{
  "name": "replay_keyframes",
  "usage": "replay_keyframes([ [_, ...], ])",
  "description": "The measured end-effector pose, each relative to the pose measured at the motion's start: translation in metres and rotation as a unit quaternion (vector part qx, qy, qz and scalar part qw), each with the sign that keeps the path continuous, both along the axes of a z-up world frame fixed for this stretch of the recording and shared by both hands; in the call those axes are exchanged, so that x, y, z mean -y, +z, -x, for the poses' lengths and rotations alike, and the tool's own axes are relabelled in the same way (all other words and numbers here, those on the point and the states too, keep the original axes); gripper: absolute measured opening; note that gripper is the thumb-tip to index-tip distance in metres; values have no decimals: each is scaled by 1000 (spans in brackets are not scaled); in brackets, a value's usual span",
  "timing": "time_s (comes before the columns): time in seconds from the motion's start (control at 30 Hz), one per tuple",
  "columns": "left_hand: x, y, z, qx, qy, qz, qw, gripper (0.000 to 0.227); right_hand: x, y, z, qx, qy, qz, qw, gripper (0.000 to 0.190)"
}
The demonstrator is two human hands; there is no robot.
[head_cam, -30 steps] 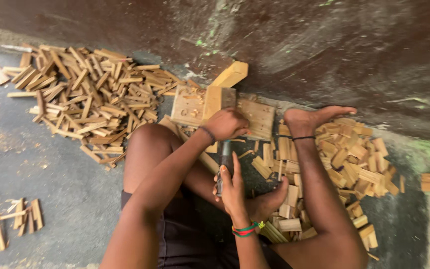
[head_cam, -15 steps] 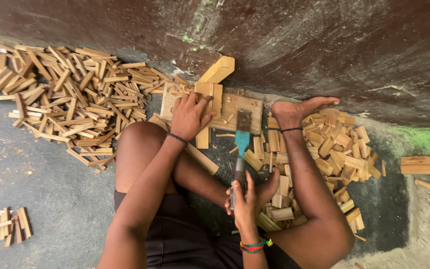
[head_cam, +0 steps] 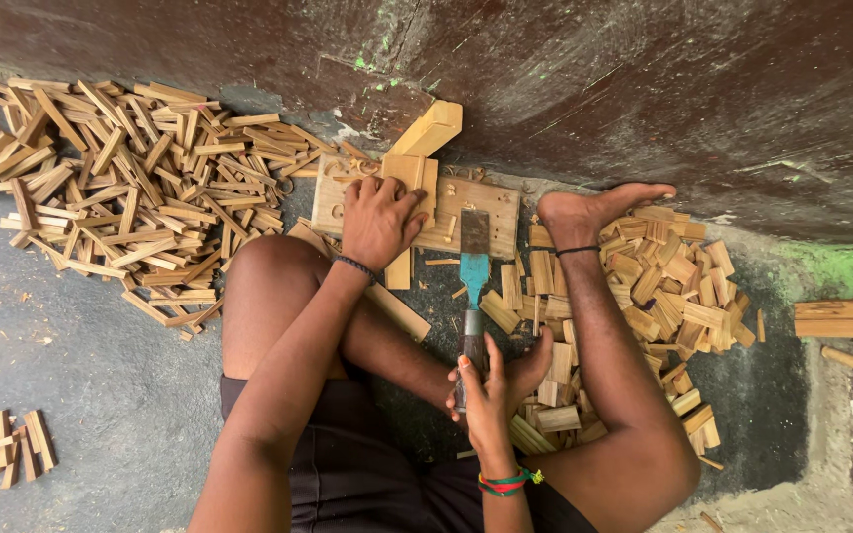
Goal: The person sits on the floor and uses a hammer to strike a chisel, splitting small wooden blocks into thin strips. The person repeatedly picks up blocks, positions them on a wooden base, and strikes them to create wood shavings.
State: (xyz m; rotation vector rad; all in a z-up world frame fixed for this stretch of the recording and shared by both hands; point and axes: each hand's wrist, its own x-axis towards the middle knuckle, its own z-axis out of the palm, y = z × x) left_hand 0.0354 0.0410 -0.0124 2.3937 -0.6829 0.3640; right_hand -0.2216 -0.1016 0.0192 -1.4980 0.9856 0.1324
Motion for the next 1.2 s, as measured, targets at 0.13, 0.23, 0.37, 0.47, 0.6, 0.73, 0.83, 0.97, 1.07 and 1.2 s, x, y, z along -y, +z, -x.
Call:
replay_keyframes([
  [0.13, 2, 1, 1, -8, 0, -1, 1000, 32, 1, 4, -1, 7, -4, -19, 1000, 69],
  [0.23, 2, 0, 1, -8, 5, -5, 1000, 32, 2, 7, 1, 24, -10, -34, 999, 69],
  [0.37, 3, 2, 2, -19, 4, -7, 1000, 34, 3, 12, 5, 40, -21, -49, 998, 68],
  [0.47, 4, 3, 4, -22, 11, -41, 999, 38, 4, 15, 10, 69, -17, -74, 995, 68],
  [0.6, 7, 5, 5, -31, 6, -58, 998, 45, 4, 19, 16, 61, -12, -56, 996, 68],
  [0.73, 9, 7, 6, -30, 2, -79, 996, 51, 3, 22, 22, 32, -15, -41, 999, 69],
  [0.83, 10, 10, 6, -38, 1, -90, 995, 55, 2, 26, 23, 32, -17, -39, 999, 69],
  [0.97, 6, 13, 9, -22, 5, -69, 997, 66, -1, 31, 24, 29, -17, -37, 999, 68],
  [1.07, 2, 16, 11, 1, 6, -15, 1000, 79, -5, 35, 25, 42, -10, -26, 999, 67],
  [1.2, 5, 25, 11, 35, -52, 86, 994, 81, -7, 43, 27, 59, -3, -14, 998, 67],
])
